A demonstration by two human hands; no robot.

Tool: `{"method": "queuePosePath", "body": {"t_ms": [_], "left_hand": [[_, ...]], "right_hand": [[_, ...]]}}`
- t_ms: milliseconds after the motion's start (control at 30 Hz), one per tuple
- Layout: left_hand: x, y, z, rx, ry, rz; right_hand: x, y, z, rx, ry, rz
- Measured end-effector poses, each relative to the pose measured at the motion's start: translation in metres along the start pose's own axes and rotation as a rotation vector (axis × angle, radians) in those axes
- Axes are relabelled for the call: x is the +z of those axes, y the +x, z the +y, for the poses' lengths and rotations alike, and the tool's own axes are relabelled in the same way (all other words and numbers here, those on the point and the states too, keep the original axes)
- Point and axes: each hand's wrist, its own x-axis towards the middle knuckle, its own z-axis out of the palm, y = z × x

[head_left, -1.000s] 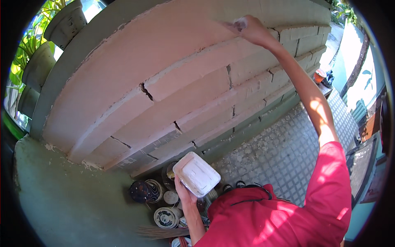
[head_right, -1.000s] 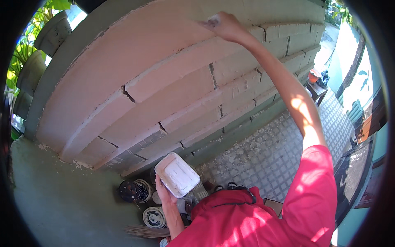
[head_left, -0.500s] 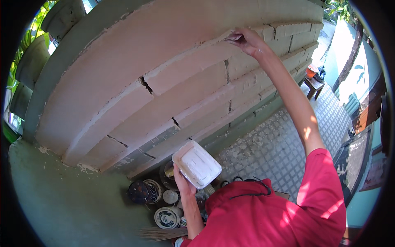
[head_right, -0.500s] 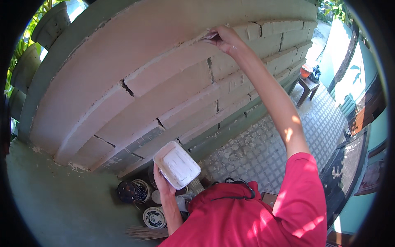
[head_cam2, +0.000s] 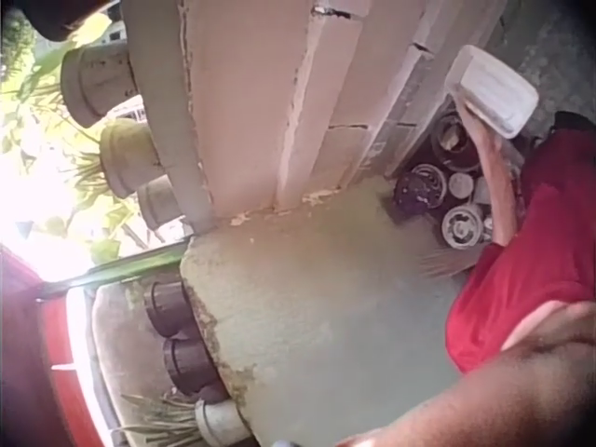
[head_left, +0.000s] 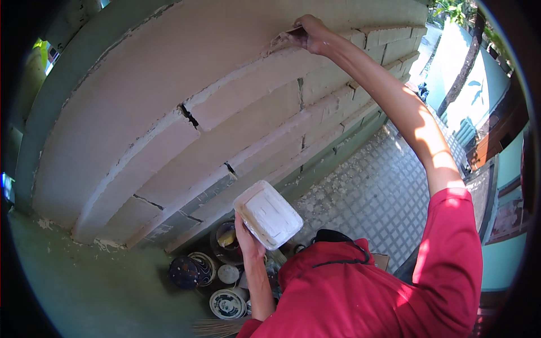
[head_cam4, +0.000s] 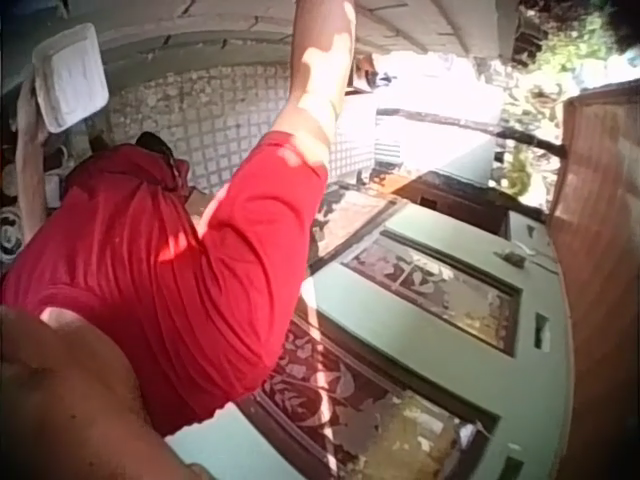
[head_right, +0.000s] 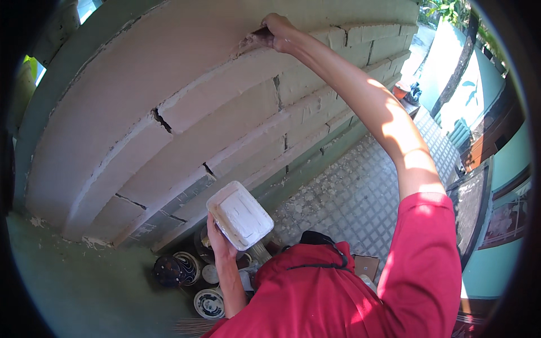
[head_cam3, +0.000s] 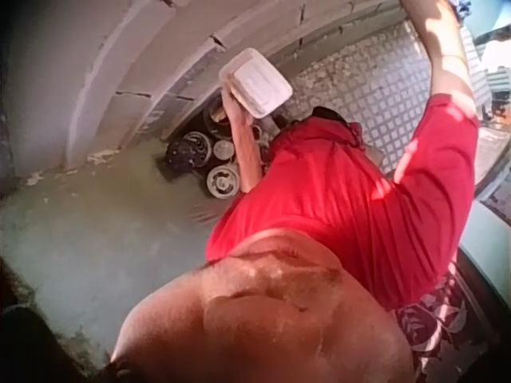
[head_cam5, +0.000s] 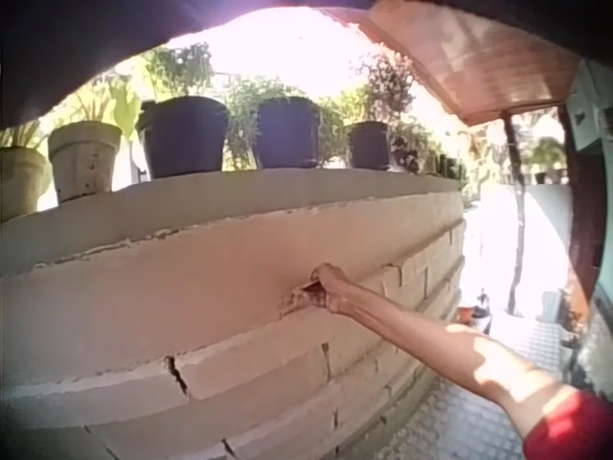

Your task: The person applies plaster to a cracked outdoor wall using a plastic scraper to transfer the plaster from a small container onto the wall.

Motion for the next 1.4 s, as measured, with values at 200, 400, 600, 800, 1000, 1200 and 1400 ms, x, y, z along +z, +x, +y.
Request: {"method": "queuePosePath", "body": {"t_ms": [200,400,600,800,1000,1200,1400], "left_hand": [[0.049,0.006,-0.013,0.014,0.027,-0.003],[0.108,0.009,-0.073,-0.024,0.073,-0.007],[0.149,0.004,-0.125,0.038,0.017,0.018],[0.243,0.019,-0.218,0.066,0.001,-0.032],[0.347,0.015,-0.302,-0.029,-0.028,0.011],[0.354,0.008,-0.332,0.056,-0.059,0.104],[0.326,0.012,-0.333,0.162,-0.144,0.153]], "right_hand": [[-0.044,0.034,-0.028,-0.084,0.088,-0.084],[-0.134,0.078,-0.082,-0.148,0.131,-0.202],[-0.228,-0.022,-0.08,0.034,-0.036,-0.274],[-0.358,-0.046,-0.108,-0.142,-0.39,-0.178],[-0.394,-0.004,-0.12,-1.403,-1.43,0.01],[-0.334,0.003,-0.143,-1.672,-1.542,-0.103],[-0.291,-0.003,-0.128,-1.593,-1.87,-0.364]]}}
